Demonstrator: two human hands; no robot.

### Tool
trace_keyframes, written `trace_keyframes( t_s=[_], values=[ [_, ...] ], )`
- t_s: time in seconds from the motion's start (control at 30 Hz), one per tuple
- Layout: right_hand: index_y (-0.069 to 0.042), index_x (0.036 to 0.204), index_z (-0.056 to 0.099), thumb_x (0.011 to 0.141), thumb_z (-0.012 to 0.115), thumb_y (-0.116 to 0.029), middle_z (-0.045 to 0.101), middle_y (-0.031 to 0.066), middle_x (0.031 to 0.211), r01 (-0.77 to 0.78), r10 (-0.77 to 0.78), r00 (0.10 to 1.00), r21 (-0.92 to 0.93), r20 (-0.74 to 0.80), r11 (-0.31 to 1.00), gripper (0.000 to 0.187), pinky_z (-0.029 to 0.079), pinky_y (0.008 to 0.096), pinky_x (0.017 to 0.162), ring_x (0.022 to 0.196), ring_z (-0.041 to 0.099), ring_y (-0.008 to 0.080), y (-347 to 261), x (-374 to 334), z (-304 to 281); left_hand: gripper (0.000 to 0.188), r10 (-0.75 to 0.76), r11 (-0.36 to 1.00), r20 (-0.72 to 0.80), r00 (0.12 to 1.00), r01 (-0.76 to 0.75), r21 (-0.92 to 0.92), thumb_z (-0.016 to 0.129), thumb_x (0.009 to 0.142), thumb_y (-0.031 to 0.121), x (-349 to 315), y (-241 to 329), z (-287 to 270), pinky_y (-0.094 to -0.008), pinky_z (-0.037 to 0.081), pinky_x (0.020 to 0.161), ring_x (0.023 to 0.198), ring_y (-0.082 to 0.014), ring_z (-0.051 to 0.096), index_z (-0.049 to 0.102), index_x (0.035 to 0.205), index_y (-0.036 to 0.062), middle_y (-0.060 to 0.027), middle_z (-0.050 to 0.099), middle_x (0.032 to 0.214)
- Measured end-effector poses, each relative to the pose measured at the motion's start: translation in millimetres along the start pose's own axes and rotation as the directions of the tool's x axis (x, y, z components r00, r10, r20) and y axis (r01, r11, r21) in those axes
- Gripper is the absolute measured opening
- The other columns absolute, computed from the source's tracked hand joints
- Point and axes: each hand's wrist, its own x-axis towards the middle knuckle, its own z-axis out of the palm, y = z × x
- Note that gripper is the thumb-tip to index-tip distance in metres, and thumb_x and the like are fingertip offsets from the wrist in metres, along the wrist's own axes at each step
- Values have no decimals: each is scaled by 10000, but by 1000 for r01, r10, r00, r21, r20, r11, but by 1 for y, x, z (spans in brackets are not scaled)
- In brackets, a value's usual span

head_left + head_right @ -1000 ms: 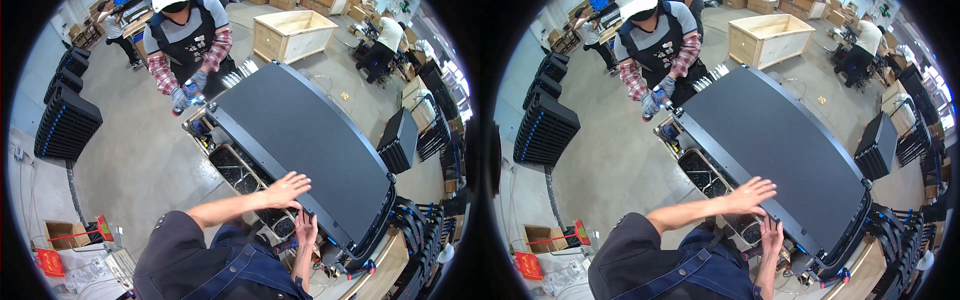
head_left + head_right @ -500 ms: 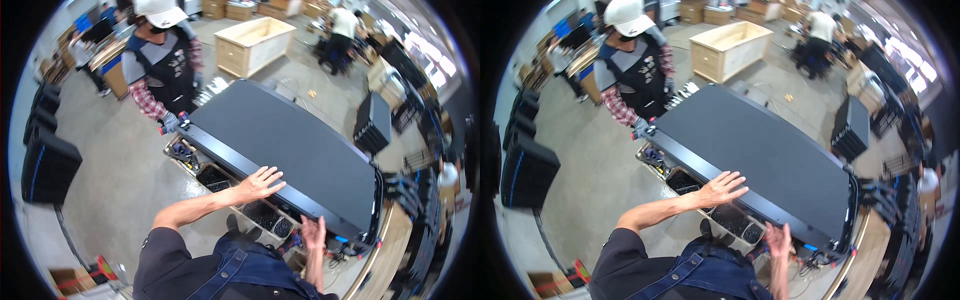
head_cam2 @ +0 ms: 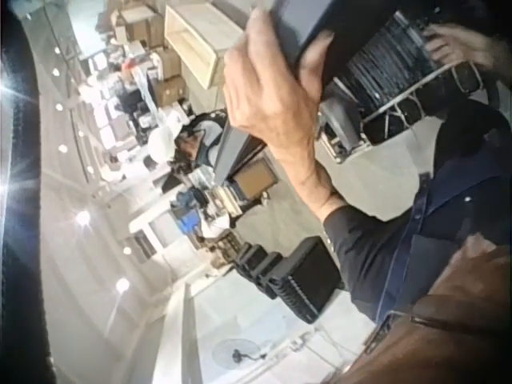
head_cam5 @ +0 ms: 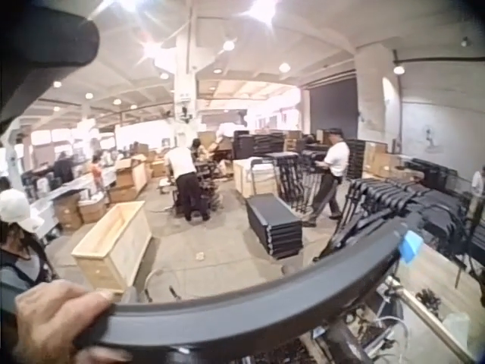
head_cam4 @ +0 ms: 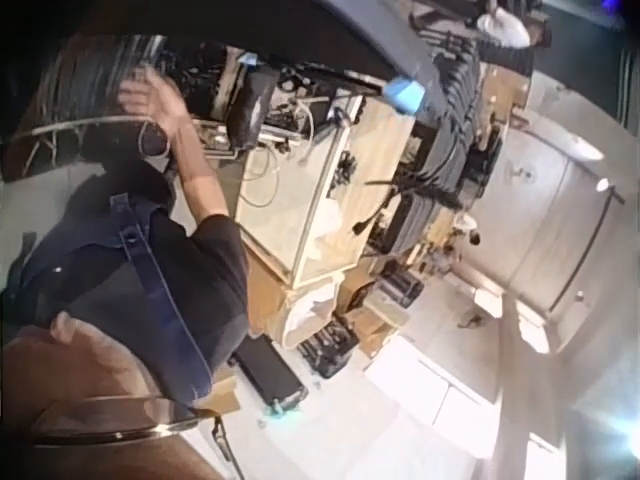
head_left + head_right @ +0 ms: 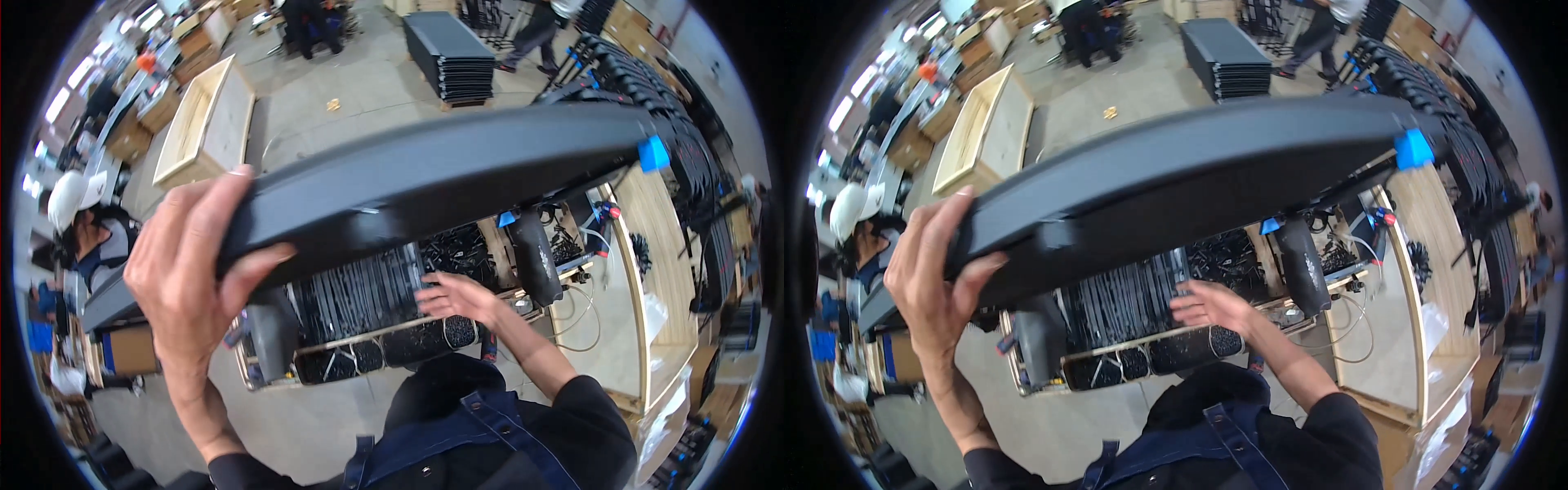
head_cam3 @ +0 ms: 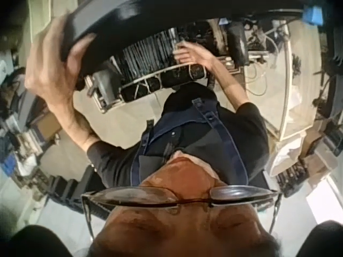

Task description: Assembling components of a treadmill unit in a factory.

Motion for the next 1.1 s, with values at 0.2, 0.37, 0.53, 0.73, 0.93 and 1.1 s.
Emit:
trace_keyframes(
  t_s=[0.2,0.37,0.53,0.73,0.93,1.1],
  values=[
    [-60,1455,443,1061,428,-352,511,141,1444,602,-485,757,181,-437,778,491,455,458,1072,1269,521,313,-43,200,-80,749,-112,969,147,983,75,234,474,941,683,53,-74,65,-466,500,850,981,-437,650,641,1150,-16,-235,678,1077],
    [-16,1371,519,1043,509,-270,572,125,1356,591,-710,667,740,-224,322,415,493,441,1034,1200,568,271,-11,224,-116,605,-180,984,336,925,164,75,450,993,556,126,-135,157,-489,470,780,885,-480,619,636,1012,-19,-285,631,876],
    [-29,1351,532,1032,527,-322,596,118,1327,487,-547,791,823,-274,292,433,514,463,1005,1170,594,264,63,123,-96,587,-184,928,683,707,354,-116,448,1008,522,134,-167,310,-492,456,713,773,-469,607,633,888,-22,-277,575,746],
    [-67,1249,629,998,542,-395,670,108,1223,362,-411,861,929,-300,80,422,515,500,996,1116,637,302,99,55,-113,751,-114,906,906,407,416,-73,316,1028,618,33,-178,503,-517,479,784,934,-509,643,651,986,-52,-345,632,873],
    [-71,1220,647,994,536,-407,682,111,1226,283,-186,948,953,-259,113,420,519,513,980,1106,647,297,114,45,-121,654,-133,894,862,489,434,-108,295,1039,538,11,-136,547,-465,463,920,1102,-433,630,684,1174,29,-295,667,1066],
    [-69,1205,654,995,543,-394,670,116,1250,158,154,883,591,-443,791,402,507,492,987,1157,620,280,165,62,-174,442,-181,846,473,862,382,-372,421,1056,366,-17,-139,538,-443,441,973,1094,-391,593,644,1246,35,-234,637,1130]
  ],
)
